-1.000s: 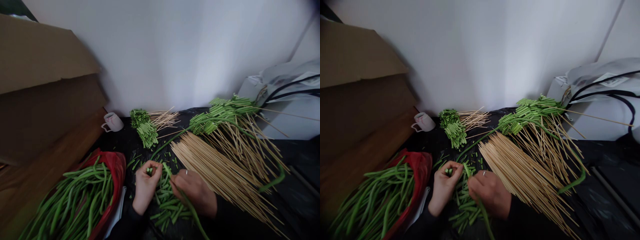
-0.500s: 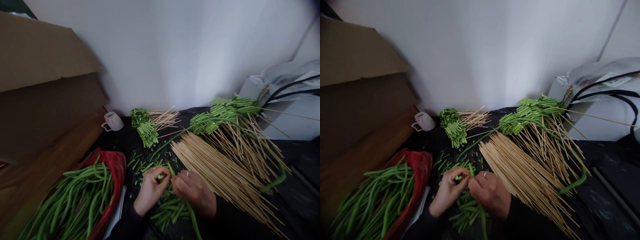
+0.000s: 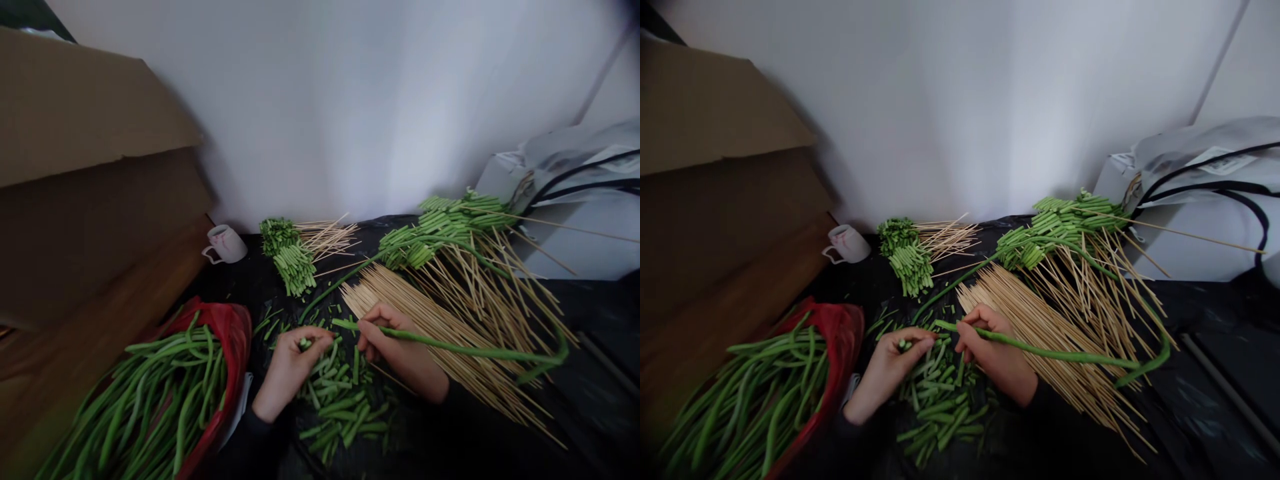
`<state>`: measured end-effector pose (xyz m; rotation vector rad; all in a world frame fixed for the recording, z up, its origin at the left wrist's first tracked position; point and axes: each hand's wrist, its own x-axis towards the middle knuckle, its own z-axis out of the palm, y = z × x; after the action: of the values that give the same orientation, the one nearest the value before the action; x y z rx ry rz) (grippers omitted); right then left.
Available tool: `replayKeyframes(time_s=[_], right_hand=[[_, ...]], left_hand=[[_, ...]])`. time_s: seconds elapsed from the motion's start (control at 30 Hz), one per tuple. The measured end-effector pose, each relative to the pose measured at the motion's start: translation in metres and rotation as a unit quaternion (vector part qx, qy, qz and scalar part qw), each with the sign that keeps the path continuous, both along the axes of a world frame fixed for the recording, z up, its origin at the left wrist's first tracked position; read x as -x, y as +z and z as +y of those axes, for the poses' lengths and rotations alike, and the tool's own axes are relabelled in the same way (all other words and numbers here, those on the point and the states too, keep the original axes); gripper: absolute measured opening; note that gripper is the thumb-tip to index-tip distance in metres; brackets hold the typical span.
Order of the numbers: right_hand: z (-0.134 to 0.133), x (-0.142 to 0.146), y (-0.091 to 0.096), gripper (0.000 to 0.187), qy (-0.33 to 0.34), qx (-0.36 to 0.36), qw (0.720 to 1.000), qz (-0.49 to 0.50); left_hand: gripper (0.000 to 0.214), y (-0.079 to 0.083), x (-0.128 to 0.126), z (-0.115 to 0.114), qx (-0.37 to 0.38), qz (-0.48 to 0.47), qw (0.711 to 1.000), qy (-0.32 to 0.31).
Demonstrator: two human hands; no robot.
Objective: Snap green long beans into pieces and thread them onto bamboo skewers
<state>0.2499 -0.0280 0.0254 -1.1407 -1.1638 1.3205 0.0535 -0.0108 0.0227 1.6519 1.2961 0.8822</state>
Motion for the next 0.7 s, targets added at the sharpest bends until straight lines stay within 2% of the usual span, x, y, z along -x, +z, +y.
replayKeyframes(time_s=[0.07, 0.1, 0.27, 0.5, 0.7], right_hand=[[-0.001, 0.001, 0.001, 0.021, 0.024, 0.010, 1.000, 0.014], [-0.002, 0.002, 0.000, 0.020, 0.037, 0.016, 0.999, 0.017], [-0.002, 0.002, 0.001, 0.017, 0.092, 0.040, 0.995, 0.009], [0.005, -0.004, 0.002, 0.025, 0.051, 0.009, 0.998, 0.043], [0.001, 0.003, -0.007, 0.027, 0.079, 0.009, 0.996, 0.028]], left_hand=[[0.022, -0.001, 0.002, 0.004, -0.032, 0.006, 0.998, 0.054], [0.022, -0.002, 0.002, 0.005, -0.046, 0.005, 0.997, 0.056], [0.019, -0.005, 0.001, 0.004, -0.057, -0.014, 0.998, -0.026], [0.019, -0.005, 0.006, 0.005, -0.037, 0.014, 0.997, -0.066], [0.026, -0.008, 0.001, 0.001, -0.086, 0.009, 0.994, -0.065]])
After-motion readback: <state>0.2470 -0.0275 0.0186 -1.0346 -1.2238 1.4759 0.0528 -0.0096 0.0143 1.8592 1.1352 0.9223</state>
